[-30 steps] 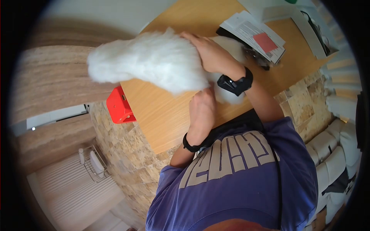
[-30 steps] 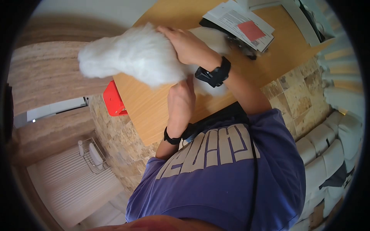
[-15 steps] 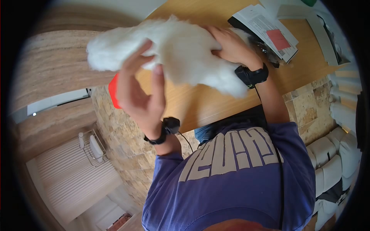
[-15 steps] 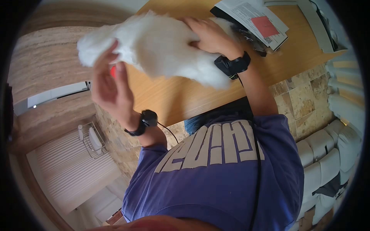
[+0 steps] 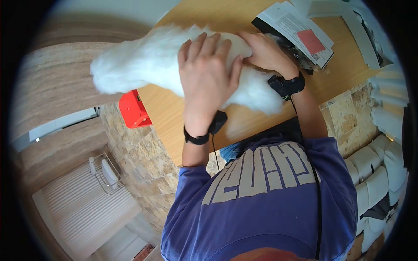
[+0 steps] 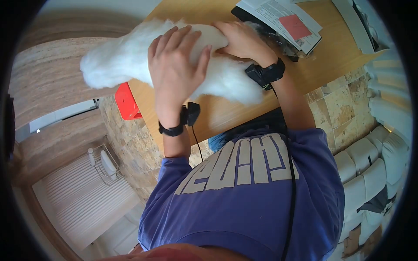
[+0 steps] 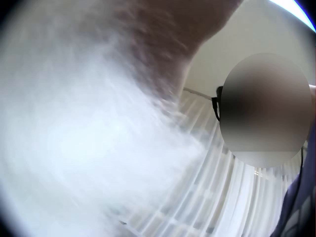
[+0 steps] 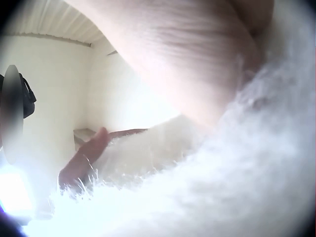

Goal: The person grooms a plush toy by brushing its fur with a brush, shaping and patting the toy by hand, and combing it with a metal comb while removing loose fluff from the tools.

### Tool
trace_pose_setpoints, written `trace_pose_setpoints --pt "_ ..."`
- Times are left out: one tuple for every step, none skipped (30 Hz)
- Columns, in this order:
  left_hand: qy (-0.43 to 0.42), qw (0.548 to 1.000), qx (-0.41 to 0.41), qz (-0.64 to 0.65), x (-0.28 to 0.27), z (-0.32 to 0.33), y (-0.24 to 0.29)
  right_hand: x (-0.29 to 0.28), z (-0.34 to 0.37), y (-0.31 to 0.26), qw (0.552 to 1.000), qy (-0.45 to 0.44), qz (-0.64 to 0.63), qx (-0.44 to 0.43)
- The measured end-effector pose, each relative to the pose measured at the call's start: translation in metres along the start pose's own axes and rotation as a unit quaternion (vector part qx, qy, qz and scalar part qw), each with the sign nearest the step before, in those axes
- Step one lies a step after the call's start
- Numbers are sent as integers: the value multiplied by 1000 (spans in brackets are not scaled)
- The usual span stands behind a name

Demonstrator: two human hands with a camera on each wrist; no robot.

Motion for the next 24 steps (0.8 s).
trace_pose_setpoints --pt "-1 1000 3 -22 -3 2 7 1 -1 -1 1000 -6 -2 -1" --pt "-3 1000 -4 -24 -4 5 14 0 -1 -4 1000 5 -4 -21" --pt "-25 999 19 1 -1 9 23 -1 -1 -7 999 17 -6 -41" --pt "-47 998 43 26 2 12 33 -1 -1 -6 999 11 -8 -42" --pt "-61 996 54 46 7 18 43 0 -1 -3 999 7 1 -32" --pt "-64 996 49 46 15 23 53 -1 -2 1 1000 3 9 -21" --pt "-117 983 22 139 27 31 63 2 -4 6 998 -8 56 -11" --pt "-168 958 -3 231 37 39 67 3 -2 7 998 -11 55 -11" --pt "-168 958 -4 231 39 44 67 4 -2 6 999 -8 44 8" --pt "-125 955 21 269 36 45 66 2 -2 6 999 -3 34 28" --pt "-81 947 49 308 32 47 64 1 -3 4 999 0 37 29" --pt "-38 934 76 347 26 47 61 1 -2 4 999 -7 34 42" --pt "-39 933 79 349 20 50 58 2 0 4 998 -16 30 56" --pt "-39 912 63 405 10 55 52 1 1 3 998 -14 31 58" --pt "-39 887 47 457 2 58 43 1 0 1 997 -23 33 61" --pt "-40 887 47 457 -8 61 35 2 1 0 997 -32 33 63" --pt "17 897 21 441 -21 62 20 2 3 3 997 -31 31 63" --pt "74 903 -4 422 -32 63 5 0 7 7 999 -18 -5 42" --pt "119 902 -19 415 -36 69 -11 -3 6 2 999 -4 -42 21" --pt "165 898 -32 408 -38 75 -26 -7 4 -2 999 0 -43 20" --pt "207 884 -49 417 -38 77 -41 -18 -2 -30 996 0 -88 -31" --pt "247 868 -68 426 -37 78 -54 -26 -6 -53 988 -1 -134 -80" --pt "255 879 -90 392 -34 74 -64 -27 -11 -62 988 1 -135 -76" --pt "262 889 -112 359 -29 67 -73 -29 -15 -77 979 15 -144 -146"
Point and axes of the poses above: each hand's wrist, its own z-axis away from the middle knuckle, its own x-axis out of the palm, y = z × x, the point moved 5 cm from there along -z, towards the middle knuckle, and after that the axes turned 14 degrees about -z, right-handed, at the moved point
